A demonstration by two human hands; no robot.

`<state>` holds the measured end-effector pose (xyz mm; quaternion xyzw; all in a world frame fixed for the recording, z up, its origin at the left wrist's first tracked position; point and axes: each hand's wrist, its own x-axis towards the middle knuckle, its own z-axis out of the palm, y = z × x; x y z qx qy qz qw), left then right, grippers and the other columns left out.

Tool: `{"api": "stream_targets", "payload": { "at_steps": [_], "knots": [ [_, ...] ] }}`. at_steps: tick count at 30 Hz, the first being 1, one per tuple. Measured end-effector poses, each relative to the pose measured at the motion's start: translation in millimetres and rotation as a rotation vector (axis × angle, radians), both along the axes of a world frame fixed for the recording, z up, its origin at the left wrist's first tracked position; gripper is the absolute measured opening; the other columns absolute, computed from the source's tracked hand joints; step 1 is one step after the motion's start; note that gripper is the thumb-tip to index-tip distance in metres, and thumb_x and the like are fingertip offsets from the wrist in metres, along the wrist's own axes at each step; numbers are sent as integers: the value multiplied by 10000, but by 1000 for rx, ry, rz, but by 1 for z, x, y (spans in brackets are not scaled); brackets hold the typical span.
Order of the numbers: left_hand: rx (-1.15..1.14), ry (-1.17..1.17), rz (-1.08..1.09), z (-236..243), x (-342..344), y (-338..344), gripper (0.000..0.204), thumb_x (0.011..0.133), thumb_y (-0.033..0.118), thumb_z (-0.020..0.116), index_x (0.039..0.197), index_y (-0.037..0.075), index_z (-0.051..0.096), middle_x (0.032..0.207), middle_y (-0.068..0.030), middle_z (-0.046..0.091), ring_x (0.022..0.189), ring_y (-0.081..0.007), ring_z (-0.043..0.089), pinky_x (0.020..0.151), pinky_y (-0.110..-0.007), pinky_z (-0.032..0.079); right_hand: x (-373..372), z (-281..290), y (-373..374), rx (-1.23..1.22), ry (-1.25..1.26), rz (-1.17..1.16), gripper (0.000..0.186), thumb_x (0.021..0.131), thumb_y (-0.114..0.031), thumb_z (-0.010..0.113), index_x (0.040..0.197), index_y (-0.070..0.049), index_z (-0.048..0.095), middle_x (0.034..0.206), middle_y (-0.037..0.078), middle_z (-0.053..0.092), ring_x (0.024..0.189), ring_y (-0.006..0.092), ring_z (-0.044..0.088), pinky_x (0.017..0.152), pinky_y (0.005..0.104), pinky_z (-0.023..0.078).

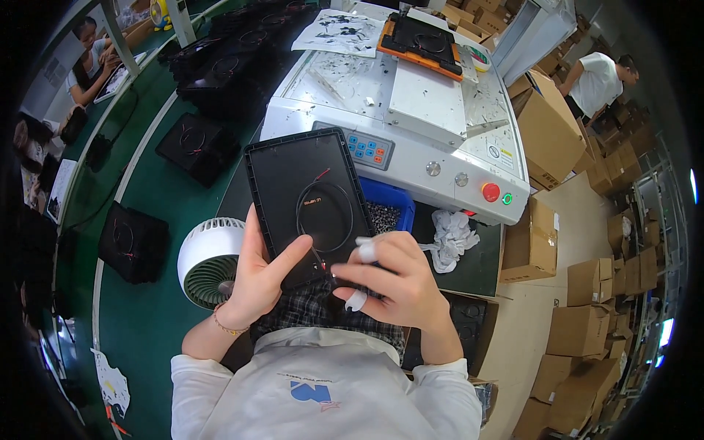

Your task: Replacing the sealant tube in an automated dispensing machine on an electronics assembly line.

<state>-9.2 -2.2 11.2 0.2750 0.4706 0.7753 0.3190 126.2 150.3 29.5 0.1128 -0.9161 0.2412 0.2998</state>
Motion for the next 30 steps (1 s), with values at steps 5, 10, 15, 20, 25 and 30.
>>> {"api": "stream_targets", "payload": {
  "at_steps": [5, 10, 15, 20, 25, 30],
  "knots": [
    [48, -132, -17, -8, 9, 5, 638, 884, -48, 576, 1406, 37, 219, 1313, -111, 445, 1185, -159, 486, 991, -301, 432, -3, 14, -4, -142, -60, -296, 732, 648, -365, 821, 1220, 11, 564, 1194, 189, 545, 1054, 347, 550, 905, 410, 457],
    [114, -337, -58, -24, 24, 11, 666, 885, -68, 563, 1411, 96, 190, 1333, -106, 423, 1196, -188, 491, 1001, -339, 454, -3, 24, -9, 12, -254, -353, 969, 574, -564, 805, 1294, 12, 506, 1283, 251, 466, 1149, 400, 520, 937, 417, 449],
    [95, -433, -95, -26, 26, 13, 571, 894, -49, 569, 1351, 94, 257, 1304, -109, 446, 1187, -184, 496, 973, -338, 484, -5, 21, -15, 133, -337, -350, 1039, 542, -591, 812, 1333, -7, 476, 1307, 256, 367, 1159, 414, 407, 960, 455, 406],
    [92, -376, -94, -32, 27, 12, 557, 890, -57, 559, 1343, 90, 270, 1287, -98, 462, 1178, -186, 504, 965, -342, 490, -5, 16, -18, 73, -358, -397, 1121, 537, -618, 810, 1388, -12, 404, 1280, 267, 359, 1161, 419, 385, 950, 460, 407],
    [76, -424, -130, -30, 28, 11, 573, 881, -72, 557, 1349, 97, 273, 1286, -90, 463, 1173, -177, 506, 952, -327, 496, -5, 19, -20, 120, -369, -398, 1153, 545, -646, 787, 1396, 14, 378, 1274, 277, 374, 1126, 431, 414, 955, 470, 402],
    [44, -383, -116, -37, 37, 11, 611, 886, -68, 564, 1384, 118, 264, 1308, -66, 457, 1199, -155, 477, 951, -292, 464, -5, 18, -19, 225, -377, -434, 1205, 565, -656, 765, 1386, 101, 313, 1249, 293, 407, 1105, 437, 420, 973, 471, 386]
  ]
}}
